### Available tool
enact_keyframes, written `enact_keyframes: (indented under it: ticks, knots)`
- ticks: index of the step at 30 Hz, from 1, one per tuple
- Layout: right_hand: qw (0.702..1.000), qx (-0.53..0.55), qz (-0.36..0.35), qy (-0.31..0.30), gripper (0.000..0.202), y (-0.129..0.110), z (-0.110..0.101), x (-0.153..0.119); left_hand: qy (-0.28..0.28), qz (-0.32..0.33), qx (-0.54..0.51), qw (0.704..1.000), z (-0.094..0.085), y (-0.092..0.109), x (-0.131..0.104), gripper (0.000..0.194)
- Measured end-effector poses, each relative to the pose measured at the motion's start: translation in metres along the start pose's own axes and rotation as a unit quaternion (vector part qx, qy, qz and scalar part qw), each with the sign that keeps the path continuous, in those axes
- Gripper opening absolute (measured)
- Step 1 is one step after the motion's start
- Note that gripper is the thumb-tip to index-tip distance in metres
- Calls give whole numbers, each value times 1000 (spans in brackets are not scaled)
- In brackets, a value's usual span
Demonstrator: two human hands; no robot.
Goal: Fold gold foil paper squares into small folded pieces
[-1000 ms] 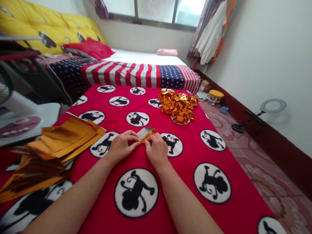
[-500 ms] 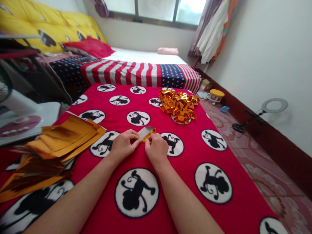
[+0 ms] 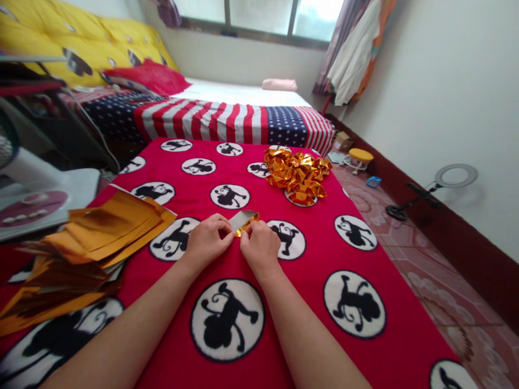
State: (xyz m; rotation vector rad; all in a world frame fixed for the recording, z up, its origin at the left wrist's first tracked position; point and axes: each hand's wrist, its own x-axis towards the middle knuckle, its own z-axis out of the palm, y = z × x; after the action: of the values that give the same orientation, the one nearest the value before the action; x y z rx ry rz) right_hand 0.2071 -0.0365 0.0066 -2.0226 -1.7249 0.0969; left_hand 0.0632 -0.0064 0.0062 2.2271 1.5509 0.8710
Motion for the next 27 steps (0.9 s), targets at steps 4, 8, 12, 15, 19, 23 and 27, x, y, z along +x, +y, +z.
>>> enact_keyframes:
  ticks: [4, 8, 12, 15, 19, 23, 27]
  knots:
    - [1000, -3, 3, -5, 16, -1, -1, 0, -3, -5, 0, 1000, -1, 2, 0, 15]
    - [1000, -7, 12, -12, 18, -1, -1, 1, -9, -13, 1, 1000, -1, 3, 0, 15]
    - [999, -11, 24, -25, 18, -3, -2, 2, -18, -23, 16, 999, -1, 4, 0, 16]
    - [999, -19, 34, -36, 18, -4, -3, 3, -17, -26, 27, 999, -1, 4, 0, 10]
    - [998, -26, 36, -42, 18, -6, -4, 3, -24, -17, 11, 1000, -2, 3, -2, 13]
    - [998, -23, 35, -43, 19, -4, -4, 3, -40, -8, 19, 999, -2, 2, -2, 19]
    - [998, 3, 40, -41, 14, 0, -3, 3, -50, -4, 23, 998, -2, 1, 0, 21]
